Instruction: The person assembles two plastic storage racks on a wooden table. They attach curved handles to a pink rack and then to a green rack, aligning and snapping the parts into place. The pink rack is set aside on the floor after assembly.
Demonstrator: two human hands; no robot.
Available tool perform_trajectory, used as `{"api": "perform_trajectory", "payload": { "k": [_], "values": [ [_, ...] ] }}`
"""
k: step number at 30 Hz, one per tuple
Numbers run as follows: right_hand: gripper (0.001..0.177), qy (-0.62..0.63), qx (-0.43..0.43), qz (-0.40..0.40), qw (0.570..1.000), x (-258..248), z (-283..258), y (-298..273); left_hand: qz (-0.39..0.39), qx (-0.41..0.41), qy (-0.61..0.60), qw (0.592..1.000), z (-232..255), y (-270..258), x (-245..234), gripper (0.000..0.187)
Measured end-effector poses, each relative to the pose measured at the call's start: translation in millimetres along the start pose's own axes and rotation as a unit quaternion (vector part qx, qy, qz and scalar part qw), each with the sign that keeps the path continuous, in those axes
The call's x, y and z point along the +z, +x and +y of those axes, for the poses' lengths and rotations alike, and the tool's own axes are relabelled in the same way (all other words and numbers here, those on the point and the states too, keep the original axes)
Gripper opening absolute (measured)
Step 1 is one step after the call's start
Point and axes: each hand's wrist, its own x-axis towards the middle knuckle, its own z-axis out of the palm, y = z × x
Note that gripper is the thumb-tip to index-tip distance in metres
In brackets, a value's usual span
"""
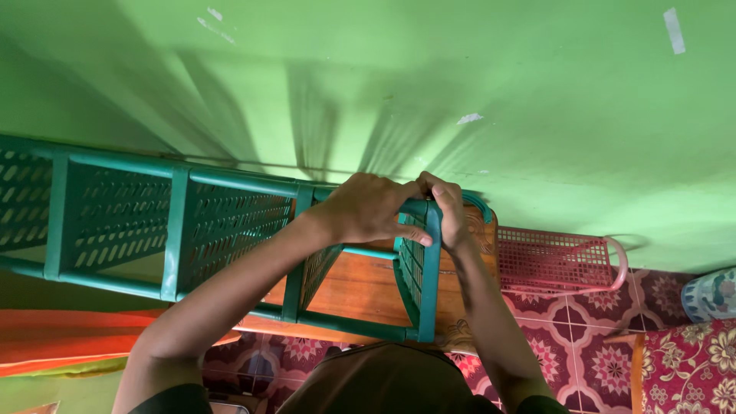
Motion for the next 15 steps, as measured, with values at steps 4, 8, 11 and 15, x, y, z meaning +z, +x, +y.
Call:
{"api": "perform_trajectory", "payload": {
  "k": [4, 8, 11, 15],
  "values": [
    [0.067, 0.084, 0.019, -0.015, 0.996, 4, 0, -2, -0.012, -0.045, -0.065, 0.997, 1, 7, -1, 0.086],
    [0.072, 0.016, -0.023, 0.003, 1.0, 3, 7, -2, -0.027, -0.067, -0.048, 0.996, 1, 5, -1, 0.083],
    [0.074, 0.005, -0.032, 0.004, 0.999, 1, 13, -2, -0.027, -0.055, -0.037, 0.997, 2, 5, -2, 0.078],
    [0.075, 0.0, -0.04, 0.003, 0.999, -1, 22, -9, -0.067, -0.06, -0.004, 0.996, 4, 8, -2, 0.075]
  ]
}}
